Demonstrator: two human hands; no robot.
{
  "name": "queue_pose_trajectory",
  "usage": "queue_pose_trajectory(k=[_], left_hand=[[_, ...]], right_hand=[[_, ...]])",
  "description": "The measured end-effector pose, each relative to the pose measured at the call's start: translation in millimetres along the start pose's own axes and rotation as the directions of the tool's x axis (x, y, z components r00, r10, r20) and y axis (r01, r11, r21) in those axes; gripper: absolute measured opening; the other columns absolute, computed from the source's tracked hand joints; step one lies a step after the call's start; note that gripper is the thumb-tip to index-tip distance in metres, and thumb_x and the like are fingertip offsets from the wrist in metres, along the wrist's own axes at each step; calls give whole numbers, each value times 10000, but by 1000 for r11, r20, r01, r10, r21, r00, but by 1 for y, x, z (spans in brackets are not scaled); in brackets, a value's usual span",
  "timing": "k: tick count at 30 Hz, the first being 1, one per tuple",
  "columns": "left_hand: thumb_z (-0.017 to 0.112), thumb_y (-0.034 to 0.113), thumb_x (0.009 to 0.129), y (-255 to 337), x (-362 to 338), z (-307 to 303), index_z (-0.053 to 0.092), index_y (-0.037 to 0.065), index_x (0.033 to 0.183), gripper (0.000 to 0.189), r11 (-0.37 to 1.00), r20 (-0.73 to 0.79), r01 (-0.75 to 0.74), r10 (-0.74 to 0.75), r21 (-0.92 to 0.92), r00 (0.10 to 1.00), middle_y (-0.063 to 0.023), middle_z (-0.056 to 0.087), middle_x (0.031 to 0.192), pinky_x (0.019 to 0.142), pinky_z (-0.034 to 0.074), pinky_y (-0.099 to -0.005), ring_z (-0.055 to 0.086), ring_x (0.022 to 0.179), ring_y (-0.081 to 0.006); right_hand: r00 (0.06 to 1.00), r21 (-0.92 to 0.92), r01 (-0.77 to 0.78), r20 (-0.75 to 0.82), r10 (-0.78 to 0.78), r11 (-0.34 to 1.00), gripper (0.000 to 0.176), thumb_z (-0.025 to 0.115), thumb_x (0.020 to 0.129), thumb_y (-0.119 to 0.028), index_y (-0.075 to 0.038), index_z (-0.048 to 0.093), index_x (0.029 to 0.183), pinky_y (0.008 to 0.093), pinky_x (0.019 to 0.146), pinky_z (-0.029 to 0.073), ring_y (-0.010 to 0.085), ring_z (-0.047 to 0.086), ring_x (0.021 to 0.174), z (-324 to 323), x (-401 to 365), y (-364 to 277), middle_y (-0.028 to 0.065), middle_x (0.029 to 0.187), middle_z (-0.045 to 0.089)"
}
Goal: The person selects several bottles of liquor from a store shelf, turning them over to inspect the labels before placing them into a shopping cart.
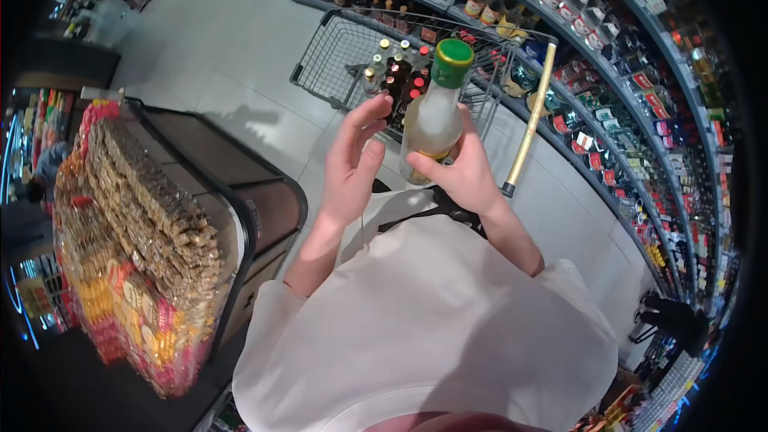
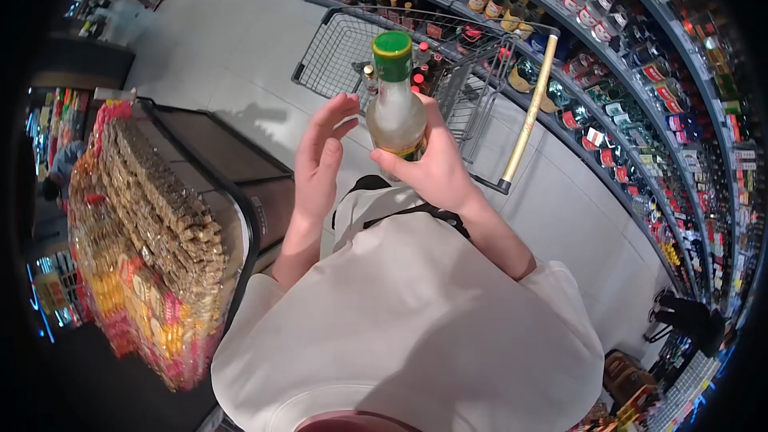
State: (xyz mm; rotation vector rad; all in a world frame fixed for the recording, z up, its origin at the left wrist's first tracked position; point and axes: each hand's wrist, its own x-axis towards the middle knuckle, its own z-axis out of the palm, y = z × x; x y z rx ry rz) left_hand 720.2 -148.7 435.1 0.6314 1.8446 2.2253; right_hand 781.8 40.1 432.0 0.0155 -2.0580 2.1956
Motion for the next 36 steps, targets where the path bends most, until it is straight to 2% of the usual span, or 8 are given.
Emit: queue_pose_trajectory(k=[5,7,9,10,17,23,29,36], left_hand=[[659,95,989,39,68,1,568,-15,1425,459,968,300,-126,56,218,952,-71,644,1153,955,517,-355,631,1010,-178],[627,344,1048,27,89,-27,489,13,1500,578,988,437,41,-103,150,893,-55,637,1062,885,536,-345,629,894,-168],[479,692,1020,16,109,-54,353,59,1595,864,788,769,594,-276,-161,576,-71,645,1043,849,543,-330,641,882,-179],[297,905,906,12,114,-64,232,87,1643,1102,810,769,586,-376,2,518,-128,671,1101,776,555,-305,665,911,-189],[314,755,1024,-26,113,-145,397,140,1535,805,495,637,862,-630,-112,444,-195,675,1200,673,555,-296,684,923,-192],[443,293,1027,-44,139,-201,523,145,1248,278,340,516,922,-765,-186,386,7,460,840,618,397,-244,430,699,-88],[482,296,995,-122,203,-252,565,152,1221,280,461,350,801,-874,382,337,29,473,836,621,391,-232,427,677,-68],[539,351,967,-276,268,-267,579,161,1142,261,337,325,695,-933,635,156,40,473,808,506,345,-204,406,593,-43]], right_hand=[[994,-310,9,-99,-42,951,783,881,806,-142,-63,431,1442,419,1020,505,276,632,1220,-14,21,-7,156,1299,620],[993,-351,-12,-115,-30,936,769,878,794,-140,-63,448,1427,433,998,521,332,654,1196,-17,32,-6,177,1275,640],[998,-420,-23,-57,-1,907,736,869,797,-141,-56,464,1406,428,980,528,350,648,1190,-19,45,4,174,1274,629],[999,-449,-27,-36,13,893,722,848,771,-102,-43,492,1397,411,1021,502,328,629,1213,-18,53,7,162,1302,619],[946,-715,255,323,-16,651,662,802,760,-138,-26,524,1350,453,1037,484,369,580,1234,16,127,55,154,1289,605],[933,-711,239,357,47,662,696,823,798,-176,-24,515,1403,455,1095,452,359,549,1285,58,182,94,163,1346,583],[974,-914,-223,-194,118,338,725,795,873,-218,-60,477,1505,461,1131,429,370,516,1334,-34,144,79,180,1437,554],[691,-685,-722,-720,-56,-103,715,747,924,-276,-52,444,1532,491,1121,414,412,504,1335,-100,9,99,229,1448,542]])
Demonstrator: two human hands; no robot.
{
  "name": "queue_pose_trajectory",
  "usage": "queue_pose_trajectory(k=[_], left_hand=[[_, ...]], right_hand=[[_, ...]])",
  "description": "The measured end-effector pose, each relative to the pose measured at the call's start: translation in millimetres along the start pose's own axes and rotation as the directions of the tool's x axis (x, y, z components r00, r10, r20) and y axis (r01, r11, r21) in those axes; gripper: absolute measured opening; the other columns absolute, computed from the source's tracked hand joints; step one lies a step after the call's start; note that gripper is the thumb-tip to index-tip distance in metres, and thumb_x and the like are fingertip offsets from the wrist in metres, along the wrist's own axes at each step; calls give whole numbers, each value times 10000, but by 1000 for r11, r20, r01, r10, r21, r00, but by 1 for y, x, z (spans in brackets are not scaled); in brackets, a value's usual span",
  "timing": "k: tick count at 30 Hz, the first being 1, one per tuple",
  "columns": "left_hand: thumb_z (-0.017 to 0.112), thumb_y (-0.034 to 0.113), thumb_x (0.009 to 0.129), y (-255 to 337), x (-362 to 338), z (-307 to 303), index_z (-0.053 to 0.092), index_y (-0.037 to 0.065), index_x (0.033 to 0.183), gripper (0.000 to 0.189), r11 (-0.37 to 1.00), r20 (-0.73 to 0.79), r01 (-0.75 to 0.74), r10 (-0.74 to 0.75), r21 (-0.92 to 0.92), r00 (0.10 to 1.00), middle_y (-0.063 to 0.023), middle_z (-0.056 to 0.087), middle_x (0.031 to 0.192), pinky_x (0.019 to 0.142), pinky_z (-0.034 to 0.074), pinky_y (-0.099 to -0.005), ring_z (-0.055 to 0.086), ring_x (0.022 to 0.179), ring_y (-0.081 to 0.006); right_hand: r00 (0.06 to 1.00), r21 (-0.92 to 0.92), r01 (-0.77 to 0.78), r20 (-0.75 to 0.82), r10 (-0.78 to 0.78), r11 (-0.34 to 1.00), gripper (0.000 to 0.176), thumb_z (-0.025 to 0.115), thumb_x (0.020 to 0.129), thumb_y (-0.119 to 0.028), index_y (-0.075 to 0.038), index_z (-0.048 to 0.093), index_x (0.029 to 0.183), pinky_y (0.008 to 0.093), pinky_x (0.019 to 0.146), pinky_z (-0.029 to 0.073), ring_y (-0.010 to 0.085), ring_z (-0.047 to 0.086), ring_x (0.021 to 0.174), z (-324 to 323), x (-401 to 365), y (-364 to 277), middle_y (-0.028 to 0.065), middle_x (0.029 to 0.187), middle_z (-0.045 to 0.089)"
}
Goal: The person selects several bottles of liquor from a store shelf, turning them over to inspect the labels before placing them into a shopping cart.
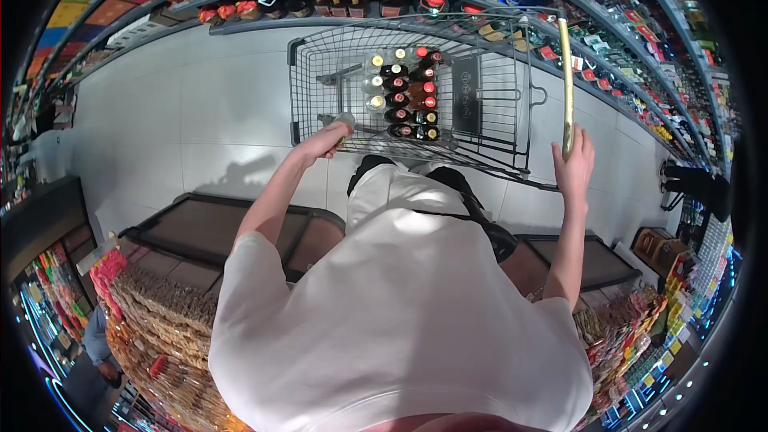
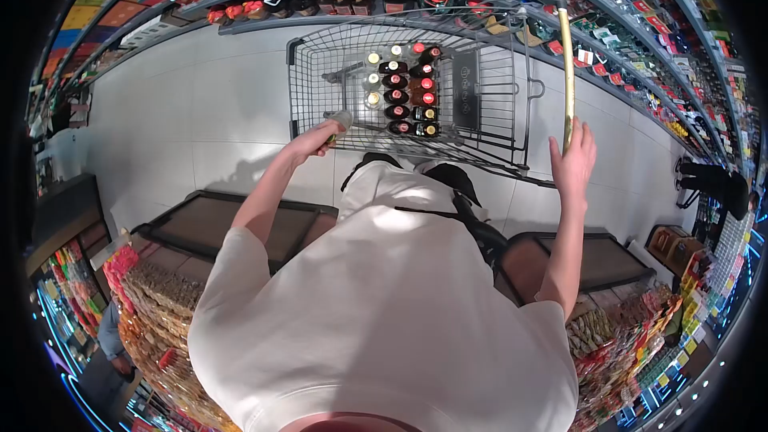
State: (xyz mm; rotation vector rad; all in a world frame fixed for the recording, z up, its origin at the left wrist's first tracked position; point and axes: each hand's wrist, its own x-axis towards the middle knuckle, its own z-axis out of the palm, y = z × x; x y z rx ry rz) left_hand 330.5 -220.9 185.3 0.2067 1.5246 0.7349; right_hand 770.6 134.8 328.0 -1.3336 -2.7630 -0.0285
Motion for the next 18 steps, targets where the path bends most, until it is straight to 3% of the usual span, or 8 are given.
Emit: queue_pose_trajectory(k=[1,2,6,8,11,14,18], left_hand=[[546,354,966,-7,27,-6,587,163,1143,263,997,47,33,-36,69,998,43,470,787,488,331,-206,390,578,-39],[554,357,966,-14,50,-10,595,164,1143,265,988,91,65,-78,140,993,46,466,767,471,317,-208,374,564,-34],[559,332,958,-28,122,-8,605,171,1134,243,973,179,201,-219,114,959,73,459,697,400,281,-211,364,511,-25],[557,329,959,-30,142,3,605,170,1121,232,965,200,233,-253,118,947,75,457,689,404,284,-211,368,511,-25],[553,325,962,-32,156,16,600,164,1080,206,955,205,287,-297,82,932,76,453,682,425,288,-206,377,516,-29],[580,354,923,-34,172,30,596,179,970,182,952,181,304,-295,-27,938,74,441,657,433,282,-215,362,494,-36],[613,361,912,-35,181,47,574,198,927,169,958,120,284,-277,-44,953,68,449,674,447,291,-214,387,516,-37]], right_hand=[[993,-110,-95,-78,87,989,722,732,939,-311,-52,432,1542,499,1117,416,429,504,1331,7,-8,10,250,1455,534],[987,-89,-146,-82,139,985,739,714,956,-359,-48,412,1555,524,1110,416,467,494,1333,14,-14,17,286,1468,516],[957,-86,-291,-7,291,953,779,704,965,-378,-78,348,1590,532,1048,474,470,562,1270,51,-33,35,273,1465,523],[861,66,-480,226,456,875,827,689,974,-397,-120,259,1624,533,961,533,470,633,1163,52,-32,21,256,1454,537],[897,42,-422,159,411,905,849,673,980,-398,-154,199,1639,524,873,572,454,679,1051,62,-35,25,226,1395,570],[871,18,-467,182,456,884,850,690,971,-362,-141,207,1634,515,854,575,442,673,1032,58,-34,16,211,1318,587],[874,26,-463,182,451,886,893,698,973,-355,-134,155,1647,521,894,558,451,640,1105,64,-36,14,227,1305,557]])
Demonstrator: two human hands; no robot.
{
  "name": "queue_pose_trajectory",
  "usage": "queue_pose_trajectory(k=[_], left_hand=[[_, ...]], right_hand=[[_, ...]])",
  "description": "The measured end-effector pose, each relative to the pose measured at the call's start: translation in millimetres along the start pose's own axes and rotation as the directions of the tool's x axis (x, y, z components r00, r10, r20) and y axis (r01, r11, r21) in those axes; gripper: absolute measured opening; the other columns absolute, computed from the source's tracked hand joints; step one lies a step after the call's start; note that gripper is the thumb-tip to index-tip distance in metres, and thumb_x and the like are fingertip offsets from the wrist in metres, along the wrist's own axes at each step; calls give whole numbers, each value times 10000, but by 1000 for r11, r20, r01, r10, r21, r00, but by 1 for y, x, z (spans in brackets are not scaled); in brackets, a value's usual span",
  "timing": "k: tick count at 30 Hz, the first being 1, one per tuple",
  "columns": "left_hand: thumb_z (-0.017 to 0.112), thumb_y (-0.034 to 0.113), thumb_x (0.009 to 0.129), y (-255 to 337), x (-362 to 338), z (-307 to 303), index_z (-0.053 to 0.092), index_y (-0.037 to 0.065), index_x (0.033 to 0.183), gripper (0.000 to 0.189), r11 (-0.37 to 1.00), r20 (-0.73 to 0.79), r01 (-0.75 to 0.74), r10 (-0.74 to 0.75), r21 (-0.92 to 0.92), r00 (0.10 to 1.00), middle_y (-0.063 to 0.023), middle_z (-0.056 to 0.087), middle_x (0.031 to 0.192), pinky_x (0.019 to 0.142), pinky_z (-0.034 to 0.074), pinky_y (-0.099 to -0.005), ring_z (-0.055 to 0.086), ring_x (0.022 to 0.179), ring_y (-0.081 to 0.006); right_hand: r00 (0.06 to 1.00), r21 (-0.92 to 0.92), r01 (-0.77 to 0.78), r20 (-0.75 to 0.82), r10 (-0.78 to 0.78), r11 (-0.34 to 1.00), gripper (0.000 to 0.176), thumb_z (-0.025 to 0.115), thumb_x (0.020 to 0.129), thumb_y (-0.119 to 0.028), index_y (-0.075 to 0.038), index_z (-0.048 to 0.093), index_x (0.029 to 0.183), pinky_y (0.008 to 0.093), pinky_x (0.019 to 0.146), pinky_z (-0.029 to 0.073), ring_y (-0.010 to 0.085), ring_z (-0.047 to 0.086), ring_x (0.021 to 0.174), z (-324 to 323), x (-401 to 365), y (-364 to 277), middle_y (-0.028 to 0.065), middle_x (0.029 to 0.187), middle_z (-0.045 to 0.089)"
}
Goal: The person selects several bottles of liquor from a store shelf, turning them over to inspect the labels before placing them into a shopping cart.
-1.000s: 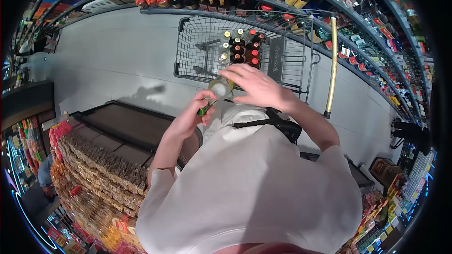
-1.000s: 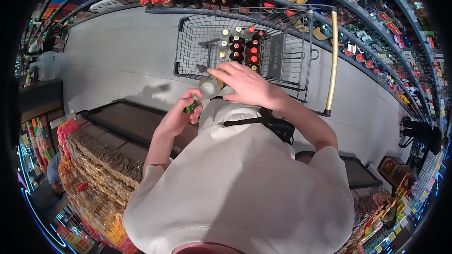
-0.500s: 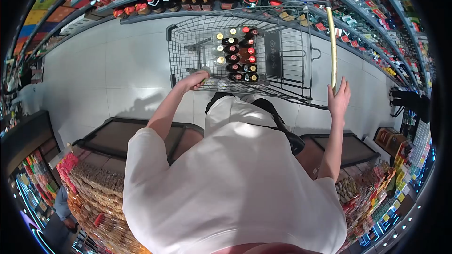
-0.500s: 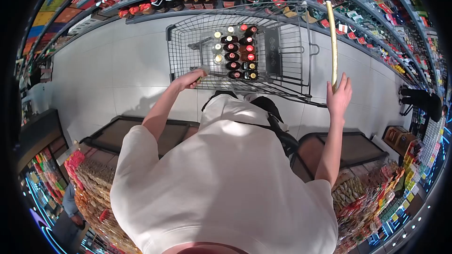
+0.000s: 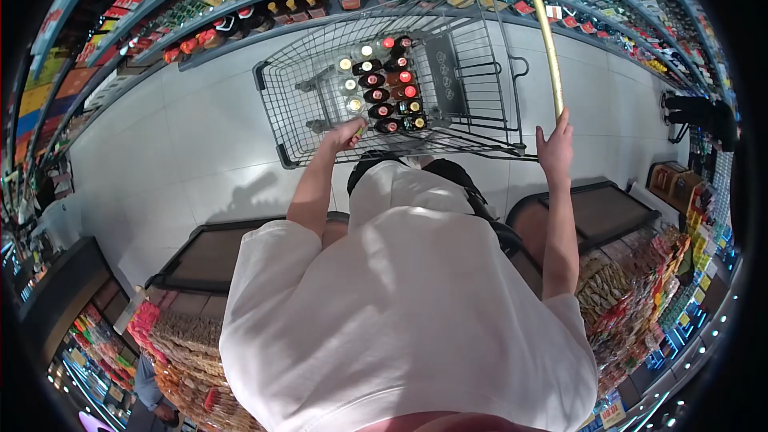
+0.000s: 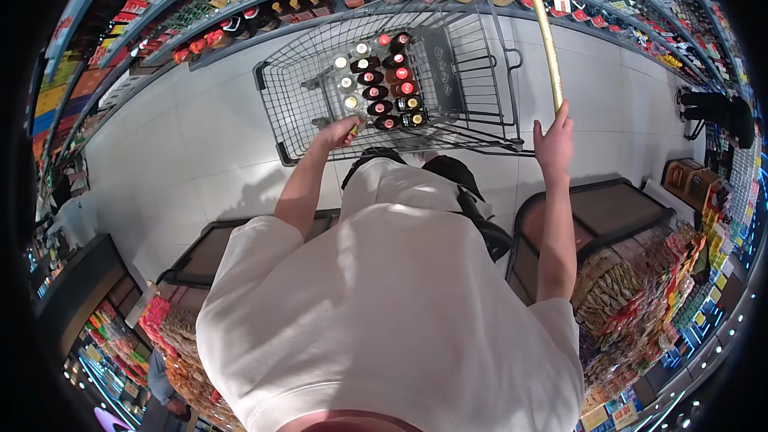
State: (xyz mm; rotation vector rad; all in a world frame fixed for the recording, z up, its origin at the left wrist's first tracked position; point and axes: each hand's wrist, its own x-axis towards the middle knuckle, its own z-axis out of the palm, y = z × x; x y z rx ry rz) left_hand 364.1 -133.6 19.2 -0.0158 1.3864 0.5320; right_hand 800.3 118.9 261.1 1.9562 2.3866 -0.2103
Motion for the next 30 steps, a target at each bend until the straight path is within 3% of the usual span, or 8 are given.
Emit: queue_pose_trajectory(k=[8,10,14,17,19,20,27,30], left_hand=[[580,342,923,-15,46,-1,556,206,922,138,995,4,-35,35,90,999,65,464,717,489,339,-246,428,553,-61],[534,328,981,-17,51,1,586,213,1061,149,993,-4,-8,9,118,1000,49,459,747,511,355,-265,440,598,-77],[535,328,977,-10,47,0,585,217,1068,152,991,3,1,-1,137,1000,46,483,771,559,402,-271,474,639,-85],[547,367,975,-3,52,5,576,201,1171,259,990,10,30,-32,136,999,13,562,878,564,459,-265,532,638,-85],[565,467,998,-1,55,2,548,238,1334,407,971,-3,94,-96,221,995,-12,625,993,673,538,-288,613,745,-107],[567,591,997,2,52,0,491,268,1462,571,953,29,73,-85,295,996,-29,640,1114,784,571,-320,665,865,-129],[603,658,971,0,47,-2,448,270,1543,708,958,33,32,-44,286,998,-52,627,1163,745,591,-302,702,908,-166],[647,642,955,-4,39,-1,417,230,1575,779,967,47,-52,42,248,998,-31,592,1038,736,587,-321,703,852,-172]], right_hand=[[991,-38,94,-89,-97,995,930,772,910,-259,-61,207,1622,483,877,555,409,631,1074,4,2,4,221,1251,566],[990,-29,93,-103,-96,995,936,774,908,-258,-61,205,1624,484,880,554,410,631,1079,6,2,3,220,1255,566],[991,-31,89,-94,-92,996,964,775,906,-258,-66,176,1636,488,880,559,415,632,1084,6,1,3,218,1279,559],[997,-68,65,-33,-67,996,1000,778,903,-262,-62,136,1644,489,884,561,416,626,1106,0,0,1,218,1301,550],[1000,-82,26,-4,-26,996,1027,780,902,-264,-59,104,1648,489,894,561,415,616,1125,-4,1,-1,217,1323,529],[999,-82,36,3,-36,996,1032,783,899,-265,-54,103,1647,488,899,561,412,612,1132,-4,1,-1,214,1328,522],[999,-50,31,26,-29,998,1088,809,862,-250,-27,83,1641,481,901,559,410,599,1125,-5,2,-2,224,1318,506],[998,-42,64,7,-64,997,1096,818,848,-244,-9,91,1634,485,889,558,420,603,1097,-4,6,6,238,1295,513]])
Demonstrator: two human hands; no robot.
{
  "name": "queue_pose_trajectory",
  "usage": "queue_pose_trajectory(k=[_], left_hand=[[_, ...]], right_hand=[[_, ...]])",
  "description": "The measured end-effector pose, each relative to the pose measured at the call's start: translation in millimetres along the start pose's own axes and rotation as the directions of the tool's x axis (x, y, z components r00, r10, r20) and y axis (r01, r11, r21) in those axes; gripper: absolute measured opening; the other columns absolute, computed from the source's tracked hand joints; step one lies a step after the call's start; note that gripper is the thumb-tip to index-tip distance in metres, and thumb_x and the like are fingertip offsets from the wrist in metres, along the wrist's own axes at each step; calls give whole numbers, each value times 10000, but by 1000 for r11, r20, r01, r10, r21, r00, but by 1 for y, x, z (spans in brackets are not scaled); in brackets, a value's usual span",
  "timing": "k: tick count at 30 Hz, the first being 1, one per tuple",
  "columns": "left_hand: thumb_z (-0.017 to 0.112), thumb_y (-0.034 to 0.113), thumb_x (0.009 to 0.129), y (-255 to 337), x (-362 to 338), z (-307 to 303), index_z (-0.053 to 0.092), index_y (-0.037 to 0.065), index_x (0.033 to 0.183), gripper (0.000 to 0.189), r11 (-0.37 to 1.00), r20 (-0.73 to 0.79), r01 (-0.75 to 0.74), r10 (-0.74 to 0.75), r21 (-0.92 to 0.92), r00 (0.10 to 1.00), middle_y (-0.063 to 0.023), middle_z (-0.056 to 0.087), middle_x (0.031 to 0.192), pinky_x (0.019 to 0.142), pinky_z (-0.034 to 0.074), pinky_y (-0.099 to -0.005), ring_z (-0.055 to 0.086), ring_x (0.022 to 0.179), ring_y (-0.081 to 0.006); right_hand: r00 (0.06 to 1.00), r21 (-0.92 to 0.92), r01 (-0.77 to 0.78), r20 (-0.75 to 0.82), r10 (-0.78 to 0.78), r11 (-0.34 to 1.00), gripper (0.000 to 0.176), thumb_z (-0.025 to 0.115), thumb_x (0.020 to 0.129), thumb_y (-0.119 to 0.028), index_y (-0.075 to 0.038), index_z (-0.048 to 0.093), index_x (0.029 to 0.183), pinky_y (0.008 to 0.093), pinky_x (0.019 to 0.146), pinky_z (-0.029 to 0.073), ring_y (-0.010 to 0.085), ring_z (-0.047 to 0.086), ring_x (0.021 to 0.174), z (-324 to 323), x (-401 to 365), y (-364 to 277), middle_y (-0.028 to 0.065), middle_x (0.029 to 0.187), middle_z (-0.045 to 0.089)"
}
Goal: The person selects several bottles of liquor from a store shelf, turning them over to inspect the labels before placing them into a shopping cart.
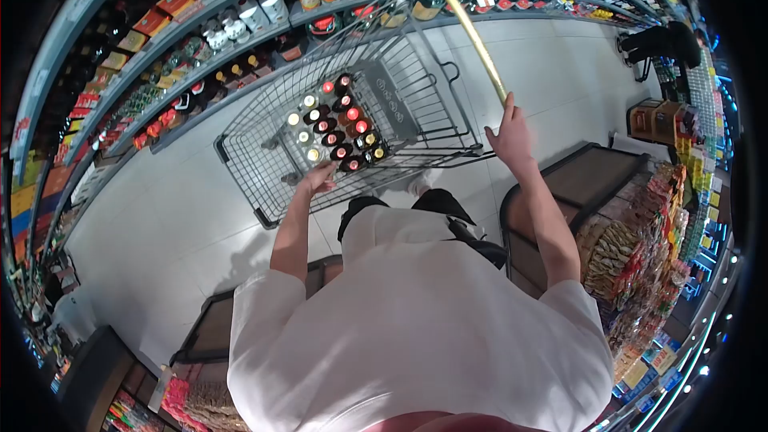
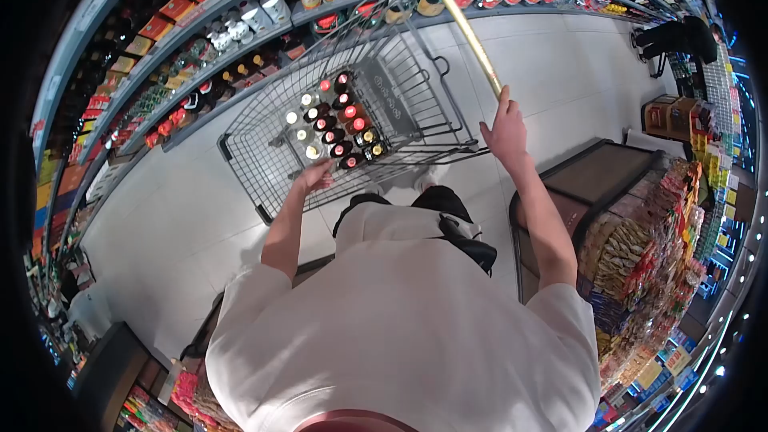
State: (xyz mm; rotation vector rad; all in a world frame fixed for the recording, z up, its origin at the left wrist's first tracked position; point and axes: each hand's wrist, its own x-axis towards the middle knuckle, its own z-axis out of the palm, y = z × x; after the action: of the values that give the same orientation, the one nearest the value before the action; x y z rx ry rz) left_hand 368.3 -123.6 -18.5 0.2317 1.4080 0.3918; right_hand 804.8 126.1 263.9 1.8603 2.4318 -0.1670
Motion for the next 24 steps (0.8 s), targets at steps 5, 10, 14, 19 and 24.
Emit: queue_pose_trajectory(k=[5,10,14,19,24], left_hand=[[674,521,974,-32,33,-14,298,227,1641,820,983,-47,-82,75,-163,996,-145,581,1339,841,604,-415,700,1014,-275],[703,498,962,5,-54,11,183,162,1647,924,958,-362,-146,49,-246,931,-216,584,1287,760,576,-535,672,910,-308],[651,310,1013,23,-104,80,463,38,1481,574,959,-680,-274,155,-70,717,-87,695,1028,625,545,-305,651,764,-154],[647,221,1024,104,-101,223,551,49,1406,430,757,-696,-652,492,45,523,-43,690,1061,705,515,-266,637,866,-102],[665,211,1016,233,-86,341,514,19,1485,529,569,-446,-727,804,385,393,-118,644,1340,1008,485,-328,620,1140,-179]], right_hand=[[997,93,72,7,-73,993,1104,823,836,-275,18,102,1620,499,861,568,427,621,1055,-4,3,11,263,1252,530],[986,224,142,49,-156,964,1133,804,846,-299,9,51,1635,493,878,579,437,663,1006,-15,6,30,277,1262,527],[954,372,217,116,-277,903,1126,776,875,-366,9,37,1637,486,916,576,452,663,1041,-5,17,51,293,1310,516],[861,576,310,168,-481,756,1092,753,889,-425,-48,68,1652,502,1001,530,469,621,1165,-8,34,96,320,1333,511],[809,589,336,219,-545,735,902,651,923,-577,-101,314,1612,470,1127,446,452,520,1351,-15,22,188,310,1505,481]])
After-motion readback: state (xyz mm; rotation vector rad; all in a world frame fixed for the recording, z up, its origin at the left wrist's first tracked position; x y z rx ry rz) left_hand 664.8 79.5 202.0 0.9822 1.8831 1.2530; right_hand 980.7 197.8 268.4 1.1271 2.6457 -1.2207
